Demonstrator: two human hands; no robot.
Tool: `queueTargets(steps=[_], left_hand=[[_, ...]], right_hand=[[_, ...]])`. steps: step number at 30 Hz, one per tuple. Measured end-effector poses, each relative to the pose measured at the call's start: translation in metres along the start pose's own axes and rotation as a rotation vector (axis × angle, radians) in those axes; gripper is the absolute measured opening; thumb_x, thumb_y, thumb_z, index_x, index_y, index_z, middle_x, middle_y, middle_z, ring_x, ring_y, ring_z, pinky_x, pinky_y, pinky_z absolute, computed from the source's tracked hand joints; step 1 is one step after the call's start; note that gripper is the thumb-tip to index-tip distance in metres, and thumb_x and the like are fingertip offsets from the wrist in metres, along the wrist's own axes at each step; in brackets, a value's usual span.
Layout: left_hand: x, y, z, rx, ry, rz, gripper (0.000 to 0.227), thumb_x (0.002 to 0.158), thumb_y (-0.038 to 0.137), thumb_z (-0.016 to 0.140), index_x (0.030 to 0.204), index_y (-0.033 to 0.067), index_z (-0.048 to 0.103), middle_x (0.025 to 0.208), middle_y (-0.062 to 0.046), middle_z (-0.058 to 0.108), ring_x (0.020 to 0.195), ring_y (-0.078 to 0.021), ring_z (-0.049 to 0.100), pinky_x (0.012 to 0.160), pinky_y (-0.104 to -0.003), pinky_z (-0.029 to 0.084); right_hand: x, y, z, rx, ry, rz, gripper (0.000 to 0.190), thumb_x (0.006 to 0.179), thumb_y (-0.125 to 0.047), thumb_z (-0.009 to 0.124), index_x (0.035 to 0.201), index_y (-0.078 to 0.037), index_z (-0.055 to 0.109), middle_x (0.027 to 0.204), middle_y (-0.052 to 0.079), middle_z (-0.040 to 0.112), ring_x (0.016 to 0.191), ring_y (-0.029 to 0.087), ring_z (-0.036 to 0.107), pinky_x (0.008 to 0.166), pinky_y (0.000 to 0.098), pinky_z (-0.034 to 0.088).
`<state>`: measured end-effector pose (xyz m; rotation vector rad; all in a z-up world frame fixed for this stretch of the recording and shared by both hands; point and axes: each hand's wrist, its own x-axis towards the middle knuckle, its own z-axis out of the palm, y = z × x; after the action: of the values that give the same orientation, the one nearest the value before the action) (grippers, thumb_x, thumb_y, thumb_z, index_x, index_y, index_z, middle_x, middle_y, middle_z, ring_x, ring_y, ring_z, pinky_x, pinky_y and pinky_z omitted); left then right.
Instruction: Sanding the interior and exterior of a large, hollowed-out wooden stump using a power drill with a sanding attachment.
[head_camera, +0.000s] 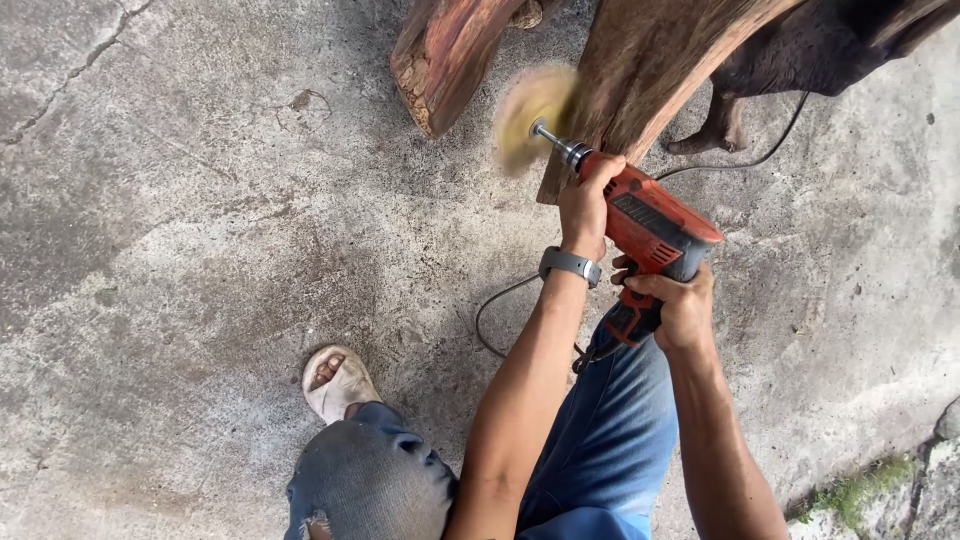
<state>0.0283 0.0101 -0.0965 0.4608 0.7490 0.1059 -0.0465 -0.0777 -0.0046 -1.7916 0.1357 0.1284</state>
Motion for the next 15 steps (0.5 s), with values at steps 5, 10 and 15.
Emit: queueTargets(steps=[5, 10, 15], left_hand=[[-0.008, 0.013, 0.012, 0.062, -0.044, 0.039, 0.050, 0.066, 0.036, 0.083, 0.099, 0.0003, 0.068, 0.080, -0.017, 0.064, 0.074, -0.0251, 0.066, 0.057, -0.038, 0.051], [-0.012, 0.030, 0.015, 0.087, -0.050, 0.059, 0.059, 0.065, 0.039, 0.084, 0.102, -0.0037, 0.067, 0.083, -0.019, 0.062, 0.079, -0.0259, 0.064, 0.060, -0.042, 0.050], [-0.014, 0.030, 0.014, 0.110, -0.045, 0.075, 0.052, 0.067, 0.038, 0.083, 0.100, 0.0015, 0.066, 0.088, -0.017, 0.063, 0.086, -0.0261, 0.065, 0.068, -0.039, 0.049]], right_hand=[[0.011, 0.039, -0.021, 0.103, -0.023, -0.065, 0.039, 0.057, 0.013, 0.076, 0.095, 0.008, 0.068, 0.074, 0.024, 0.067, 0.061, 0.035, 0.071, 0.053, 0.0466, 0.059], [0.013, 0.020, -0.009, 0.147, -0.070, -0.091, 0.037, 0.062, 0.015, 0.074, 0.098, 0.009, 0.065, 0.075, 0.027, 0.067, 0.059, 0.037, 0.070, 0.050, 0.0479, 0.059], [0.030, 0.068, -0.037, 0.175, -0.091, -0.061, 0.037, 0.063, 0.017, 0.072, 0.098, 0.011, 0.066, 0.074, 0.028, 0.066, 0.062, 0.039, 0.071, 0.051, 0.0500, 0.059]])
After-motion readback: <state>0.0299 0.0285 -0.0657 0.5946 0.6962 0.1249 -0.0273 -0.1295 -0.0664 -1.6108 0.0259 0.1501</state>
